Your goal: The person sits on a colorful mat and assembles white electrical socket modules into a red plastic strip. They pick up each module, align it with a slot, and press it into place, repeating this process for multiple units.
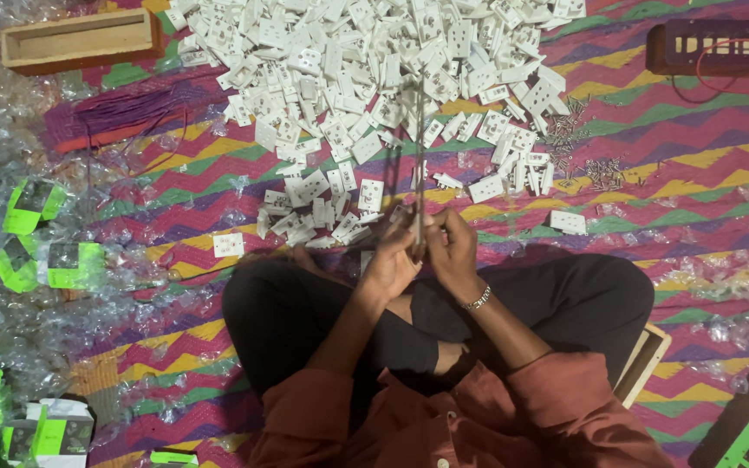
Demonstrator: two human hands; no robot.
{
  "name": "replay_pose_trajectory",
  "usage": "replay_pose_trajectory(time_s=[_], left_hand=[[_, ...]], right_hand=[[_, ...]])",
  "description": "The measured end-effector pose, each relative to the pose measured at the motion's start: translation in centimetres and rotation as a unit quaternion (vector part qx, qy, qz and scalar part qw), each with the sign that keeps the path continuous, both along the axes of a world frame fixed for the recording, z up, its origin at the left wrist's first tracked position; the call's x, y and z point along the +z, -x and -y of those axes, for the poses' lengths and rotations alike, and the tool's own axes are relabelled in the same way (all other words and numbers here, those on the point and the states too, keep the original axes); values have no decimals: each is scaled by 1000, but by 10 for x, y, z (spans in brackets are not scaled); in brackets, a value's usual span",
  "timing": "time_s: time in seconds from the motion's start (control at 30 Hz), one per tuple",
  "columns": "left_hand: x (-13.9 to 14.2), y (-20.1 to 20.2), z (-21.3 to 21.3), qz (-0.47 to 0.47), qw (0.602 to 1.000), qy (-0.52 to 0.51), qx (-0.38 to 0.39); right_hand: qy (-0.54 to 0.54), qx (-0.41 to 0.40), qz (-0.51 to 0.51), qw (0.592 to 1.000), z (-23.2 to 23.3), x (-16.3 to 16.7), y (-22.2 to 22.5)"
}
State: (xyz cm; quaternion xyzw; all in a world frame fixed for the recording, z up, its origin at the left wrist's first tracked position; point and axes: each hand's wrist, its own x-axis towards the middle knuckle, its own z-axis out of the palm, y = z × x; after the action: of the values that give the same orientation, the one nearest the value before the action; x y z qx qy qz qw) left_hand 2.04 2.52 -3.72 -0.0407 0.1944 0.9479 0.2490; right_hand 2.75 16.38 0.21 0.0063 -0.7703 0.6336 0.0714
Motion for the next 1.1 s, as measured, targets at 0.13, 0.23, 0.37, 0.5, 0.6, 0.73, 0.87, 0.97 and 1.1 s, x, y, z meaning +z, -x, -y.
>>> replay_pose_trajectory(time_s=[0.13,0.23,0.37,0.5,0.6,0.73,0.87,0.97,1.1], left_hand=[[0,-2,-4,14,999,30,-11],[6,-1,-1,14,999,31,-3],[9,2,-1,37,998,49,4],[7,-1,-4,-7,999,37,-4],[9,-1,-6,-2,998,61,-5],[13,2,-5,10,994,106,-7],[6,2,0,33,996,78,15],[-3,1,2,-47,999,23,10],[1,2,-2,-45,998,54,4]], right_hand=[[16,-17,23,999,-3,-4,0],[19,28,-49,998,-3,-1,-1],[-25,31,-89,995,-1,8,2],[-32,-3,-65,997,1,9,3],[16,-19,-15,1000,1,6,2],[73,-12,19,997,1,8,1],[0,47,-158,986,1,16,3],[-6,19,-75,997,1,15,2],[29,-4,-18,999,-2,-5,1]])
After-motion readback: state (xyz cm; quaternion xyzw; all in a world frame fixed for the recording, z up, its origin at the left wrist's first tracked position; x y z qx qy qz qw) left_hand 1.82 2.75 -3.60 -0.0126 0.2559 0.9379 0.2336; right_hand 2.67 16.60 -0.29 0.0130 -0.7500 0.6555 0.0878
